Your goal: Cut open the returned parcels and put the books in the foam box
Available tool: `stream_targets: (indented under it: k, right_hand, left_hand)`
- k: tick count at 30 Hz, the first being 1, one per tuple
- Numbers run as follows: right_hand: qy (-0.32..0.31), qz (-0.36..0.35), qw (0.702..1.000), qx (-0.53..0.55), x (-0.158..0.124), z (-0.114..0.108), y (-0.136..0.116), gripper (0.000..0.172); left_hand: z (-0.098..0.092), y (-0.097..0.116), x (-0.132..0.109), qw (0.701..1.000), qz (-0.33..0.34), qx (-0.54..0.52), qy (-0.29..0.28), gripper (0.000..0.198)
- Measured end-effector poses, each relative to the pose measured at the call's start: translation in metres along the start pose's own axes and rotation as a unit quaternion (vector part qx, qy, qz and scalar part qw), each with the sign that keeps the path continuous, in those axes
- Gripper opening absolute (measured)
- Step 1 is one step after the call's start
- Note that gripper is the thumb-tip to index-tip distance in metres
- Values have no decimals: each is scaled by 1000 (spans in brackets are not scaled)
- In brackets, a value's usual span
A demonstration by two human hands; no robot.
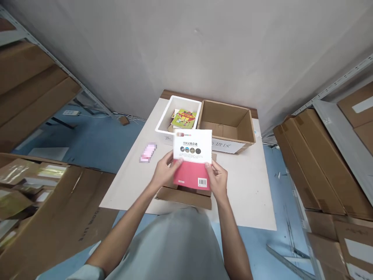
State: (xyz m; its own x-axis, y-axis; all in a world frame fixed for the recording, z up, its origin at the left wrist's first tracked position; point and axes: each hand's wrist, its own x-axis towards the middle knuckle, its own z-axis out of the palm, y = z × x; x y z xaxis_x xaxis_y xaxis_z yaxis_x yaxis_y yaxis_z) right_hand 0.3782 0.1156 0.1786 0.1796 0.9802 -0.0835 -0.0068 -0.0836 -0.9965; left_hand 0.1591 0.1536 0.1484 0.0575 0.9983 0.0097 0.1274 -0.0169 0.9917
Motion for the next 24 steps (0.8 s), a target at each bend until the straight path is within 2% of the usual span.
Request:
stream_targets:
  k: [2,4,8,11,13,14,18,21,24]
  right_hand:
    - [-11,23,1000,16,-4,5,-4,54]
    - [-9,39,999,30,-7,15,-3,61]
    - [6,40,999,19,-6,45,1,62]
    - [67,-22,996,-59,-6,70,0,56]
    - [121,-77,982,-126,-10,89,1,56]
    - [128,-95,975,-156,-14,101,2,56]
    - [52,-109,963,-243,-34,152,18,68]
    - [72,-105,953,-273,-42,181,31,71]
    - [89,-68,967,-229,-38,188,29,57]
  left_hand:
    - [-31,3,9,991,-65,-106,-58,70]
    - [-53,7,12,979,-95,-161,-84,70]
    - [-81,14,10,974,-104,-192,-62,67]
    - [-98,14,11,978,-92,-181,-53,62]
    - [-106,13,13,984,-75,-160,-33,60]
    - [-108,12,13,986,-66,-151,-18,59]
    - [-103,11,5,990,-32,-136,6,47]
    - [-97,13,-4,994,-15,-110,-21,34]
    - [-110,9,0,993,6,-91,-77,38]
